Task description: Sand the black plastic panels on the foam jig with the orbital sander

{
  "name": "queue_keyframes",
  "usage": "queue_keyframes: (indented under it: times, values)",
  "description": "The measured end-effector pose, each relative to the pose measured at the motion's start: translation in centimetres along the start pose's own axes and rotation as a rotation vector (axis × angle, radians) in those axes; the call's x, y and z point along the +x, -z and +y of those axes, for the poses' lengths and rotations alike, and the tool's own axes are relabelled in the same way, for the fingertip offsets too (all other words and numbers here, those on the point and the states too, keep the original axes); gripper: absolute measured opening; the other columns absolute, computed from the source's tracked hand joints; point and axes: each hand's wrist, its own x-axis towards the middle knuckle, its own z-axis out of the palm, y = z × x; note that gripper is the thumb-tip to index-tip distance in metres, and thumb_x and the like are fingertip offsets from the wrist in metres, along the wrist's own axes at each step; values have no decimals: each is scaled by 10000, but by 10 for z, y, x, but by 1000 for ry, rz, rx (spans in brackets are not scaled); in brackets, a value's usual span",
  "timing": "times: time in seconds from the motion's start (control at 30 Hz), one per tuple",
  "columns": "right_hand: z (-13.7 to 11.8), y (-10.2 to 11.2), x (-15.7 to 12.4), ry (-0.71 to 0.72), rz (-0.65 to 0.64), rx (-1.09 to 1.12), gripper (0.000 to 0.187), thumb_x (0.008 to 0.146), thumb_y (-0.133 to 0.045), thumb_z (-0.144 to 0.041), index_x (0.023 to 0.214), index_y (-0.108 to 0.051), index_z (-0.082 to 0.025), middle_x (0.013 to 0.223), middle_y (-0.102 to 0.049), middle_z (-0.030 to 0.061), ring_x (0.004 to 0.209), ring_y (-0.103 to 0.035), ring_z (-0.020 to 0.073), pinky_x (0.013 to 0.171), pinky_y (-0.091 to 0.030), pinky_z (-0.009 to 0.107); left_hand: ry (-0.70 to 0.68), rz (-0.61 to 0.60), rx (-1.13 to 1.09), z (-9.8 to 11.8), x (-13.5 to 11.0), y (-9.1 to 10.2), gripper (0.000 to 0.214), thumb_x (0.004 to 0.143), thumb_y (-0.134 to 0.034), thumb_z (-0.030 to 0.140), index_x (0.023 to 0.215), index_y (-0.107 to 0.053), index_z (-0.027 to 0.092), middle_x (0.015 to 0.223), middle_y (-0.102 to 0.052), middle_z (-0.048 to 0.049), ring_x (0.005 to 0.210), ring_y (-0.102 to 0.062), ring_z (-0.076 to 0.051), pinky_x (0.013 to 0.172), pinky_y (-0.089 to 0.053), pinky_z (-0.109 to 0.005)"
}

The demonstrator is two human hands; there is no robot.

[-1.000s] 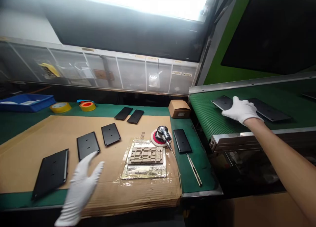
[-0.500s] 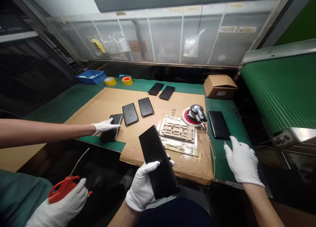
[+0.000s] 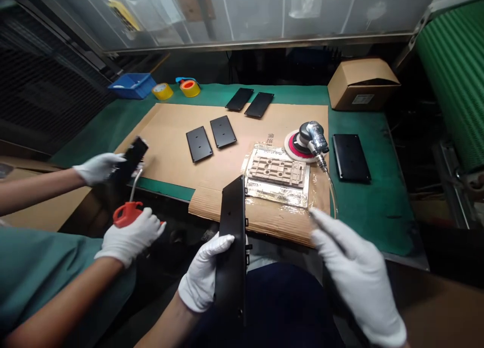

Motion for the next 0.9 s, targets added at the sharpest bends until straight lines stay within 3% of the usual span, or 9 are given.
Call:
queue_keyframes:
  times: [0.1,0.17,0.33,0.53,0.9]
  values:
    - [-49,-19,-14,231,-194,100,449,954,-677,-271,1393,-658,-362,1090,-752,49,916,-731,213,740,-618,289,0,-15,31,-3,-1,-3,182,766,-798,116,928,-718,138,828,-776,-23,707,-747,-151,707,-602,-233]
    - [-61,-29,-12,319,-259,122,474,972,-646,-227,1426,-632,-363,946,-737,35,804,-711,184,693,-600,272,-1,-43,42,-5,-2,-5,195,765,-804,120,943,-725,133,851,-782,-31,727,-751,-152,715,-602,-227]
    - [-53,-35,-3,356,-294,117,456,987,-617,-199,1427,-635,-319,787,-659,19,686,-651,155,635,-559,263,-12,-100,71,-6,-3,-8,198,768,-811,115,949,-733,119,881,-790,-43,772,-762,-152,751,-607,-213]
    - [-49,-29,-6,410,-322,84,516,978,-620,-148,1470,-590,-302,872,-691,46,743,-661,167,667,-553,282,16,-115,61,-7,0,-8,230,771,-813,115,988,-738,102,922,-794,-66,801,-762,-154,765,-597,-203]
    - [-44,-24,-9,474,-400,84,552,975,-608,-95,1497,-552,-266,821,-616,10,699,-612,120,641,-499,243,29,-116,15,-8,3,-3,146,770,-827,84,903,-779,121,817,-792,-42,728,-761,-145,737,-616,-212]
